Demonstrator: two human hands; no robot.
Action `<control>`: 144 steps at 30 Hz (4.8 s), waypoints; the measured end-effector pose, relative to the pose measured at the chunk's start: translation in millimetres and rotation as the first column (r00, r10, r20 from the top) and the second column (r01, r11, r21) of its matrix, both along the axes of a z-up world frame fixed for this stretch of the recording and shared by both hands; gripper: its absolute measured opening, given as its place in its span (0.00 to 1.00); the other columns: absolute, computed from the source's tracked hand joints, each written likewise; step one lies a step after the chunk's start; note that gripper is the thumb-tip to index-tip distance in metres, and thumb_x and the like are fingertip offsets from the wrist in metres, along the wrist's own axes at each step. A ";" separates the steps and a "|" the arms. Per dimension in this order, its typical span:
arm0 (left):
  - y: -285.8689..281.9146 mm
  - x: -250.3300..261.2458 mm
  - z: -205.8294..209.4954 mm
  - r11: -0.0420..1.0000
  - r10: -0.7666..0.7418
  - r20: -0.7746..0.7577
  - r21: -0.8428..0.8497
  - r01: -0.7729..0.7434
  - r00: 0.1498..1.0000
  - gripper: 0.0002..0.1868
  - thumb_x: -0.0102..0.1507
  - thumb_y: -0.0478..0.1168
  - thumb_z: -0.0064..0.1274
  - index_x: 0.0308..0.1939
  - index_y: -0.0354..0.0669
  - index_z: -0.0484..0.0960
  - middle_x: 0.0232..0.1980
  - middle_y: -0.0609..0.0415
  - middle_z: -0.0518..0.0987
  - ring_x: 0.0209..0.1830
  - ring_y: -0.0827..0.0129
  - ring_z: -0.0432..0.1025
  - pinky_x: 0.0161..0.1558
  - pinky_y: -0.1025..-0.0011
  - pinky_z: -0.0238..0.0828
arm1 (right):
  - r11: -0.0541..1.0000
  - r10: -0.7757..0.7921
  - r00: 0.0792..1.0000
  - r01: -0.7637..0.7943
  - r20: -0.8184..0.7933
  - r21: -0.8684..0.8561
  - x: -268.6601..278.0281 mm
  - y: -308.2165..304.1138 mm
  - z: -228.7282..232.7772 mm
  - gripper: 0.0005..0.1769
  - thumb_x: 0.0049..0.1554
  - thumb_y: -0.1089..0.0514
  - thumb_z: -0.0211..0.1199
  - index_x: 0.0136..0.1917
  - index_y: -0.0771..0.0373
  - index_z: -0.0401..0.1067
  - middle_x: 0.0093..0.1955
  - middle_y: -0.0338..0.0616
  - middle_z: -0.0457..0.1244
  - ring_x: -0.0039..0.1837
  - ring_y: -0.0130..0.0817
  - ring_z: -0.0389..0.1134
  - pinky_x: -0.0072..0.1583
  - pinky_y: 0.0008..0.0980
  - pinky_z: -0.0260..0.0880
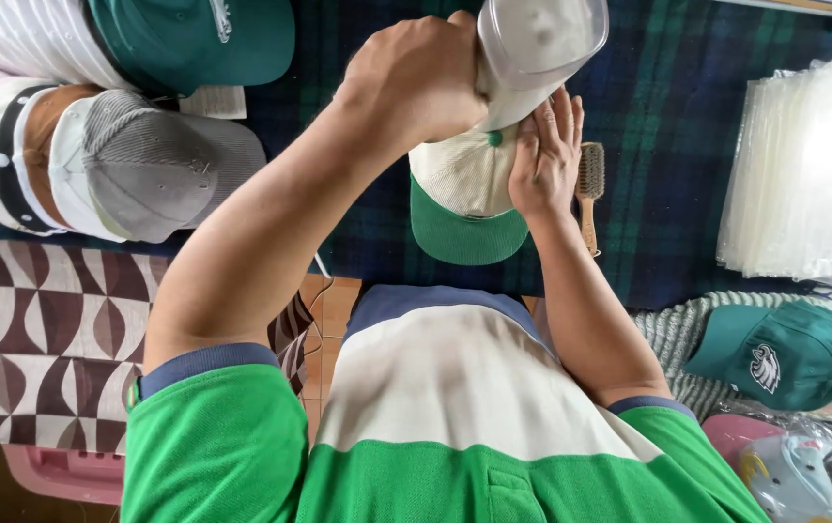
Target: Cleaning and reshaping a baseball cap using a wooden brush and a handheld steamer.
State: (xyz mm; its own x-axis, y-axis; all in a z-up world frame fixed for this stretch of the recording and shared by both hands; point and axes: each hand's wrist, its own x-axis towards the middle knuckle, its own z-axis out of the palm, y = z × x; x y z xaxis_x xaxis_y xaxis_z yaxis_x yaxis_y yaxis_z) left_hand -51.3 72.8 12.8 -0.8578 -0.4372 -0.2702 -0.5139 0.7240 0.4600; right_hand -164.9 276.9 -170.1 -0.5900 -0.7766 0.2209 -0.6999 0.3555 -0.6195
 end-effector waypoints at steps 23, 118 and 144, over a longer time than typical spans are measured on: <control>-9.4 141.4 -150.4 0.304 0.669 0.143 0.843 -0.444 0.730 0.11 0.55 0.37 0.53 0.37 0.33 0.72 0.21 0.49 0.67 0.14 0.65 0.65 0.17 0.67 0.67 | 0.997 -0.075 0.988 0.076 0.134 0.000 9.3 0.5 24.6 0.26 0.75 0.43 0.37 0.81 0.48 0.57 0.80 0.44 0.52 0.81 0.41 0.56 0.69 0.43 0.71; -7.0 74.3 8.7 0.967 0.158 0.151 0.176 -0.184 0.976 0.16 0.58 0.46 0.52 0.41 0.39 0.71 0.30 0.46 0.77 0.28 0.49 0.72 0.27 0.55 0.67 | 0.994 -0.076 0.947 0.047 0.313 0.099 -9.9 -16.4 51.3 0.25 0.71 0.44 0.41 0.77 0.48 0.61 0.76 0.46 0.58 0.74 0.45 0.62 0.69 0.44 0.66; -23.1 -30.1 0.8 0.944 -0.321 -0.056 -0.104 0.315 0.945 0.18 0.52 0.40 0.63 0.45 0.41 0.84 0.37 0.52 0.83 0.38 0.51 0.78 0.36 0.60 0.77 | 0.915 -0.077 0.840 0.273 0.537 -0.297 -26.6 1.4 -32.7 0.27 0.74 0.42 0.33 0.79 0.47 0.61 0.74 0.48 0.60 0.75 0.52 0.61 0.76 0.54 0.55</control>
State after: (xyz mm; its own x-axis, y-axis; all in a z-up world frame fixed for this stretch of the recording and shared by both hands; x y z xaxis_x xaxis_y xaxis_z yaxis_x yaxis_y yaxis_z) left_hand -81.4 49.7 13.6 -0.9718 -0.1587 -0.1746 -0.2184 0.8855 0.4102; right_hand -191.5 278.3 -202.9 -0.8113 -0.5779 0.0883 -0.2010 0.1339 -0.9704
